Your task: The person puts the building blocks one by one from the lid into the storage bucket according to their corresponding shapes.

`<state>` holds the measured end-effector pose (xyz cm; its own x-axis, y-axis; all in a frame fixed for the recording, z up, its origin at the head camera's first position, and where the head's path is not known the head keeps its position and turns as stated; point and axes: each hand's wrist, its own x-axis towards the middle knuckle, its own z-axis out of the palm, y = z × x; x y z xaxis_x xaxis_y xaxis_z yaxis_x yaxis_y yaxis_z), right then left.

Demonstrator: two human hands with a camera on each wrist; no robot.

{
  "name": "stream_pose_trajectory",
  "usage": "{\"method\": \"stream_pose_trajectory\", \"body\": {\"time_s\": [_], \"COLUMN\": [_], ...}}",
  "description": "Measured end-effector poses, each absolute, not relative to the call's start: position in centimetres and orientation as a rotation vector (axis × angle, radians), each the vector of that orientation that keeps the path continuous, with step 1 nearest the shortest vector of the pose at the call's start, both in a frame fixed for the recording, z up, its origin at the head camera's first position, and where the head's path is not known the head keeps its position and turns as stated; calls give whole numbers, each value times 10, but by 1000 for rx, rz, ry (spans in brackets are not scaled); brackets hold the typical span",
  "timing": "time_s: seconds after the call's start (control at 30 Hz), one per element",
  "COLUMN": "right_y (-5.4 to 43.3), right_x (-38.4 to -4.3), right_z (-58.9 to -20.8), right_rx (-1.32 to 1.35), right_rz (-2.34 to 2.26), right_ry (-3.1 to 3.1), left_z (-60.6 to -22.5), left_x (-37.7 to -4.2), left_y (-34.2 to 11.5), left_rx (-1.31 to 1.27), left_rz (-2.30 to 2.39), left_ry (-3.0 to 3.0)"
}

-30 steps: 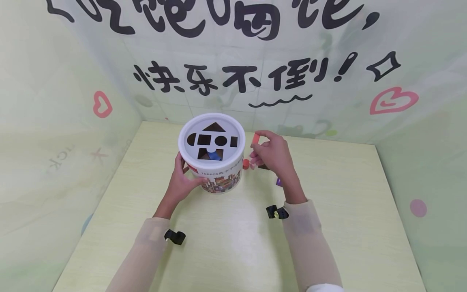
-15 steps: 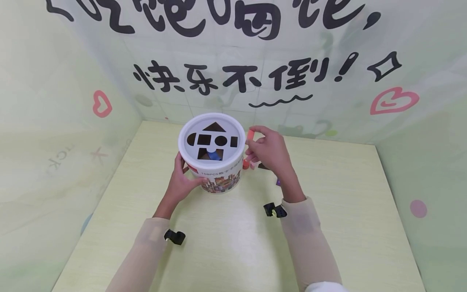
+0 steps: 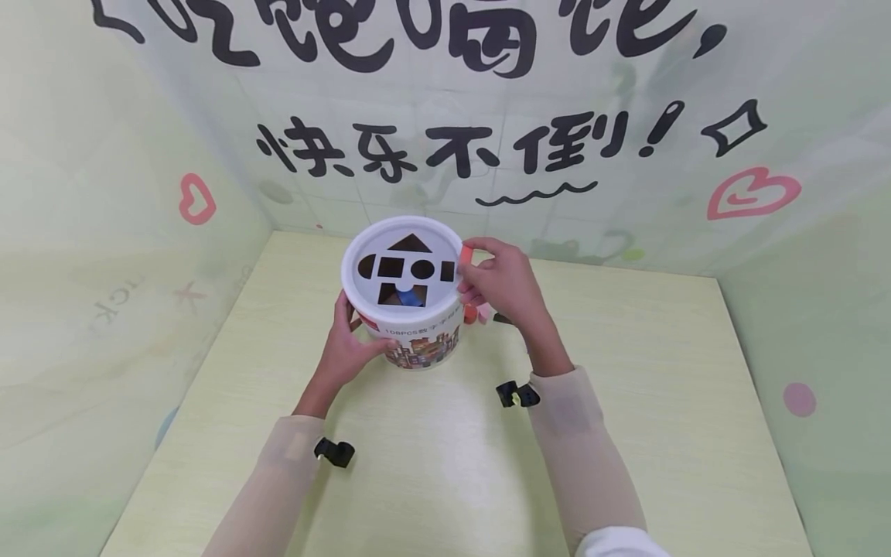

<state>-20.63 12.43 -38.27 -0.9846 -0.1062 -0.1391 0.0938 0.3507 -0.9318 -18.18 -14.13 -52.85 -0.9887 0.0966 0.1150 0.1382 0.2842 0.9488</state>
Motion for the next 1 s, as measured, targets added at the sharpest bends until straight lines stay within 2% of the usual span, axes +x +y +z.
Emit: {"method": "stream_pose_trajectory", "body": {"time_s": [0.23, 0.37, 0.6, 0.83, 1.0], "right_y": [118, 114, 111, 112, 111], "right_x": [-211, -213, -217, -217, -216], "right_z": [-382, -384, -387, -387, -386], "right_rx": [-28, -27, -18, -42, -70], "right_rz": [-1646, -1631, -1575, -1527, -1522], "right_ry": [2419, 2394, 2378, 2389, 2381], "left_z": [-501, -502, -532, -532, -517], "left_x": [-171, -171, -181, -180, -173], "left_y": [-137, -137, -142, -142, -140], "left_rx": [-253, -235, -234, -215, -207], "left_rz": [-1843, -1856, -1817, -1813, -1832], "left_ry": [-2500, -2500, -2462, -2481, -2502]}}
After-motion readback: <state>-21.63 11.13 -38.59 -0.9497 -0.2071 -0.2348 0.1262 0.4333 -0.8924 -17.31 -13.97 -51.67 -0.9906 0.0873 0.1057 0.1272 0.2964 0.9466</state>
